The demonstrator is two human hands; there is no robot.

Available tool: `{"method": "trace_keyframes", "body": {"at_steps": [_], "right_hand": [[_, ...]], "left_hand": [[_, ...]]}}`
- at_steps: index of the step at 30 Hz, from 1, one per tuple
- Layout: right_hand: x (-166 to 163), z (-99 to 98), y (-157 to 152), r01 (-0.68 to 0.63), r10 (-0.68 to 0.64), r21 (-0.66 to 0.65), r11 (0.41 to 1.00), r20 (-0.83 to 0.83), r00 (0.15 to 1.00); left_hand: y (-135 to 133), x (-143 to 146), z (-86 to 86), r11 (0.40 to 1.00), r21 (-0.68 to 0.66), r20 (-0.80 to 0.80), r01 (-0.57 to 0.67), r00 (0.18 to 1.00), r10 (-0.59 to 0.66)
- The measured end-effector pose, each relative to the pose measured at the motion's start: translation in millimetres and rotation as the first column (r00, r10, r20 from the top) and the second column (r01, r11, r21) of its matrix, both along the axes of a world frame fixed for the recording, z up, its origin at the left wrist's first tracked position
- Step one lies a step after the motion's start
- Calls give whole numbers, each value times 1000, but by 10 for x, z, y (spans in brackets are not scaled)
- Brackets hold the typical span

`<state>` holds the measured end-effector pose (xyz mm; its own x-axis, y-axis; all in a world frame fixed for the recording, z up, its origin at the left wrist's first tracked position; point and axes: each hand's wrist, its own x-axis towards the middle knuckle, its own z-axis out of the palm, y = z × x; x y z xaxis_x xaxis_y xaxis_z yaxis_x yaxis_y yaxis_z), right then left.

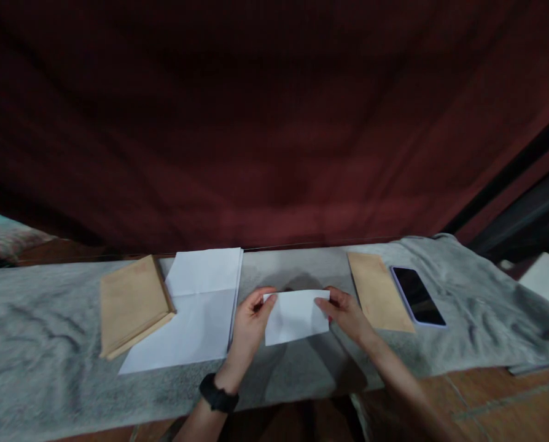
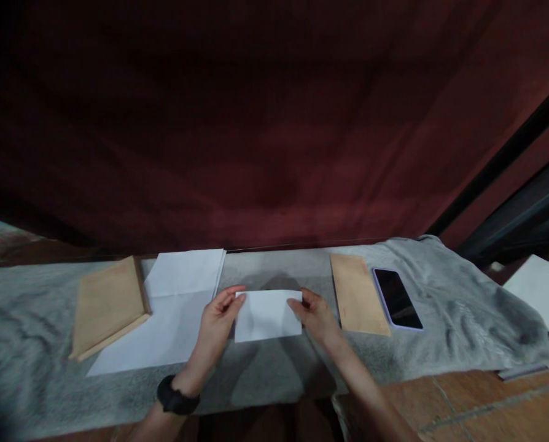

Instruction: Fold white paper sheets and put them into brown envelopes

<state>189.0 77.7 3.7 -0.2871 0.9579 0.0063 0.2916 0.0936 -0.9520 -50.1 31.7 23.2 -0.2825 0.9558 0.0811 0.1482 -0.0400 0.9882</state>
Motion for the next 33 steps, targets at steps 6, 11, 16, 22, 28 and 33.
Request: {"method": "trace_keyframes", "body": {"at_steps": [6,11,16,22,28,33], "right_hand": [[-121,-132,76,141,-183,144,980,341,922],[-211,-220,102,127,-241,241,962,537,808],[-301,-310,56,37,-290,352,935,701,652],[-300,-281,39,-17,-303,390,921,741,599],[-444,-289,-55,-87,-322,532,842,626,711],[-631,-432,-252,-251,-191,534,808,640,744]], "left_hand": [[59,-8,-263,988,-142,32,67,998,-63],[59,-19,-460,999,-18,-461,31,887,-36],[17,59,-464,1000,-3,-719,13,695,-12],[-86,107,-365,997,-69,-882,22,465,-71],[-112,216,-532,990,52,-955,133,295,10],[-185,284,-683,978,40,-976,203,216,-5]]}}
